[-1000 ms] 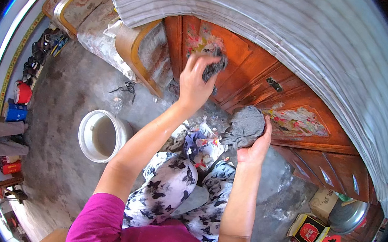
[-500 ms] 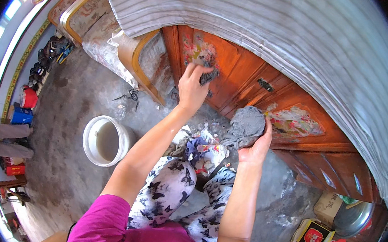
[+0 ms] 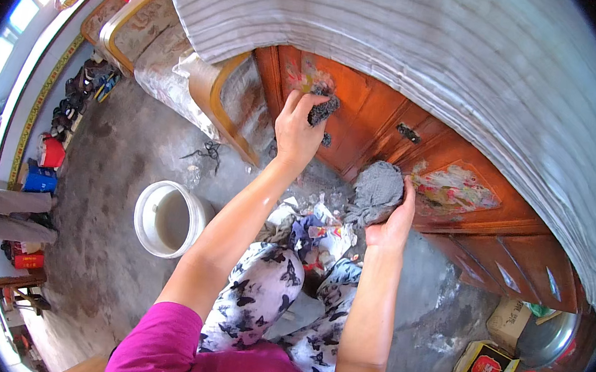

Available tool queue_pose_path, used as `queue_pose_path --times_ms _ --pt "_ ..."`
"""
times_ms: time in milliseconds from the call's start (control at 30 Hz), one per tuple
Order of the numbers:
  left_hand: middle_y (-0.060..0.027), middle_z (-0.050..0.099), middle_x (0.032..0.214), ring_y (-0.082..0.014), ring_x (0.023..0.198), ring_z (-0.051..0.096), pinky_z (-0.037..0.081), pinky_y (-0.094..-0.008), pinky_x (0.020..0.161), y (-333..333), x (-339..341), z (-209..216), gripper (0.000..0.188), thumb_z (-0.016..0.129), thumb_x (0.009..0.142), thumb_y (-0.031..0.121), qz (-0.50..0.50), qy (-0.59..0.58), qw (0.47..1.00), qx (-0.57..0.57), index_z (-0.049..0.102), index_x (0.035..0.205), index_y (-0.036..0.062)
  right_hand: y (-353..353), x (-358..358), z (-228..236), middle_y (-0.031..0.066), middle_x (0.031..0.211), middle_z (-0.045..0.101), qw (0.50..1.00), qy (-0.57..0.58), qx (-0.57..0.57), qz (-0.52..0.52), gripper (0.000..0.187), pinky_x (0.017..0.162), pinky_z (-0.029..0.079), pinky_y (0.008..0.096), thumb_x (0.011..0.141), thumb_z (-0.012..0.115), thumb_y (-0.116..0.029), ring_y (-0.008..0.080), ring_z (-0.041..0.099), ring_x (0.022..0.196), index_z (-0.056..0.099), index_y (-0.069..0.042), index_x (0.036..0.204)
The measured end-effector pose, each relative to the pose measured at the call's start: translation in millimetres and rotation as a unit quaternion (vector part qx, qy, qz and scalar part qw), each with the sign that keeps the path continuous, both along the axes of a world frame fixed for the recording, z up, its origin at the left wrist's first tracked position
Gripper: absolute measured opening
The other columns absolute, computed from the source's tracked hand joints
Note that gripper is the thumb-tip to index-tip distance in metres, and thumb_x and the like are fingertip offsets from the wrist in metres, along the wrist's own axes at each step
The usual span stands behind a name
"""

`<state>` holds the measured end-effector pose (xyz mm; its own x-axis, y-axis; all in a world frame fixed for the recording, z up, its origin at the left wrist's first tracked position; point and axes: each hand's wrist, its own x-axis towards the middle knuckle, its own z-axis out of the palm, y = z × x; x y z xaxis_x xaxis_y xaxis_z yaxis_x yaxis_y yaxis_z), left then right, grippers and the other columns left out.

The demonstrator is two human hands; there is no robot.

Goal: The person scrubs a wooden cabinet with a steel wool pad and a cloth, repeatedly dipping the pad into a bucket of water. They lift a striped sheet covering the cabinet to access the surface and continue scrubbing different areas.

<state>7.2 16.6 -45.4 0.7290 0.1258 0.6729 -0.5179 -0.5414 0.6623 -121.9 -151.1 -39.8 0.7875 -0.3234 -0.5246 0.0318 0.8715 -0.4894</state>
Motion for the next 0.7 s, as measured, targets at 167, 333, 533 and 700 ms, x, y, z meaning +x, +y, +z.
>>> queue_pose_path --times_ms 167,333,533,700 --pt "-0.0133 0.064 0.099 -0.0352 0.094 0.065 0.053 -0.0419 0.083 -10 9 27 0.037 0.074 0.066 -0.008 -0.004 -0.104 0.995 -0.009 0.071 0.1 0.0059 6 -2 -7 0.0035 0.113 0.074 1.0 0.015 0.006 -0.008 0.034 0.095 0.055 0.0405 0.1 0.064 -0.038 0.0231 0.07 0.105 0.07 -0.009 0.115" --pt "-0.0139 0.063 0.103 -0.0364 0.097 0.064 0.054 -0.0426 0.084 7 7 -4 0.042 0.074 0.064 -0.009 -0.024 -0.036 0.998 0.033 0.071 0.102 0.0071 11 2 0 0.0035 0.113 0.074 1.0 0.016 0.005 0.004 0.034 0.093 0.055 0.0408 0.099 0.066 -0.039 0.0233 0.07 0.102 0.07 -0.01 0.114" --pt "-0.0125 0.064 0.103 -0.0361 0.096 0.066 0.055 -0.0439 0.08 12 8 34 0.039 0.075 0.068 -0.008 -0.019 -0.08 0.995 0.049 0.071 0.102 0.0083 5 2 -13 0.0034 0.112 0.073 1.0 -0.009 0.009 0.009 0.033 0.093 0.054 0.0394 0.099 0.065 -0.038 0.0221 0.07 0.103 0.07 -0.009 0.116" --pt "-0.0145 0.063 0.103 -0.0366 0.101 0.064 0.054 -0.0431 0.084 -2 4 25 0.041 0.074 0.064 -0.009 -0.039 -0.125 0.989 0.075 0.072 0.101 0.0064 4 1 -14 0.0024 0.112 0.073 1.0 0.008 0.008 -0.01 0.032 0.092 0.055 0.039 0.099 0.066 -0.037 0.0215 0.07 0.102 0.07 -0.01 0.116"
